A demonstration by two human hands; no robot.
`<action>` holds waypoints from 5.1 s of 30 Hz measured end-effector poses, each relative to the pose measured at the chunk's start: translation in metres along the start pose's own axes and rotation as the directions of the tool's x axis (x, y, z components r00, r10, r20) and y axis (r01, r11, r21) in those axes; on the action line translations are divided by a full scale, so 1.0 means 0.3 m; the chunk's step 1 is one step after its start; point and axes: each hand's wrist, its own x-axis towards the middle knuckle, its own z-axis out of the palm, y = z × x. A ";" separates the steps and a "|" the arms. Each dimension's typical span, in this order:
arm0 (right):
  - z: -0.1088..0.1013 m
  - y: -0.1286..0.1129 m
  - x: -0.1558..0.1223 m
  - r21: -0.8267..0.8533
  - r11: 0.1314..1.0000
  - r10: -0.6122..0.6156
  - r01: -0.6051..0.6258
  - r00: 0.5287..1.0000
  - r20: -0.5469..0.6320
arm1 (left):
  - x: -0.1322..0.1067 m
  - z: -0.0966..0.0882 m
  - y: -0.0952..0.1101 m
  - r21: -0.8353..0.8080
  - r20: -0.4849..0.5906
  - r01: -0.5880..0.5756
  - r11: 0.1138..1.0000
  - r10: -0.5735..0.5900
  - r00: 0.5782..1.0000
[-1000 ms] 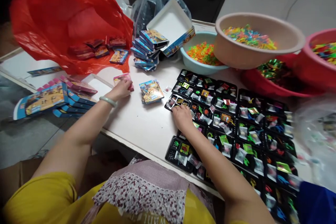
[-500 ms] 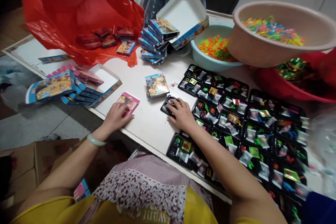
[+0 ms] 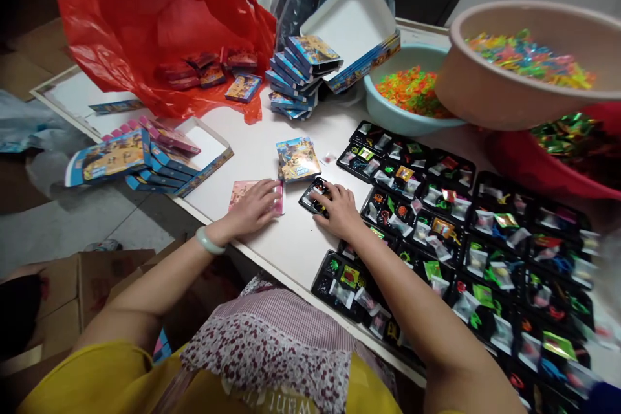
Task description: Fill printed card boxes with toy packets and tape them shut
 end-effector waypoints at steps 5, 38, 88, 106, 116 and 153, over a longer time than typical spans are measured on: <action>0.012 -0.009 0.001 0.022 1.000 -0.012 0.013 0.999 -0.032 | 0.150 0.020 -0.002 0.050 0.013 0.053 0.997 -0.054 0.998; 0.045 -0.081 -0.008 0.075 0.986 -0.149 0.146 0.988 0.035 | -0.104 0.099 0.099 0.168 -0.103 0.308 0.936 -0.294 0.950; 0.123 -0.198 0.062 0.200 0.932 -0.285 0.301 0.953 -0.107 | -0.009 0.063 0.018 -0.683 -0.022 0.215 0.698 -0.313 0.949; 0.100 -0.209 -0.075 0.402 0.915 0.024 -0.030 1.000 0.018 | 0.020 0.111 0.141 -0.652 0.029 0.154 0.742 -0.178 0.984; -0.153 -0.175 -0.104 0.457 0.876 -0.030 0.154 0.963 -0.268 | 0.049 -0.073 0.204 -0.887 -0.025 0.161 0.434 -0.391 0.920; -0.073 -0.269 -0.200 0.860 0.502 0.399 -0.095 0.908 -0.133 | -0.022 0.038 0.240 -0.811 -0.147 0.071 0.581 -0.319 0.936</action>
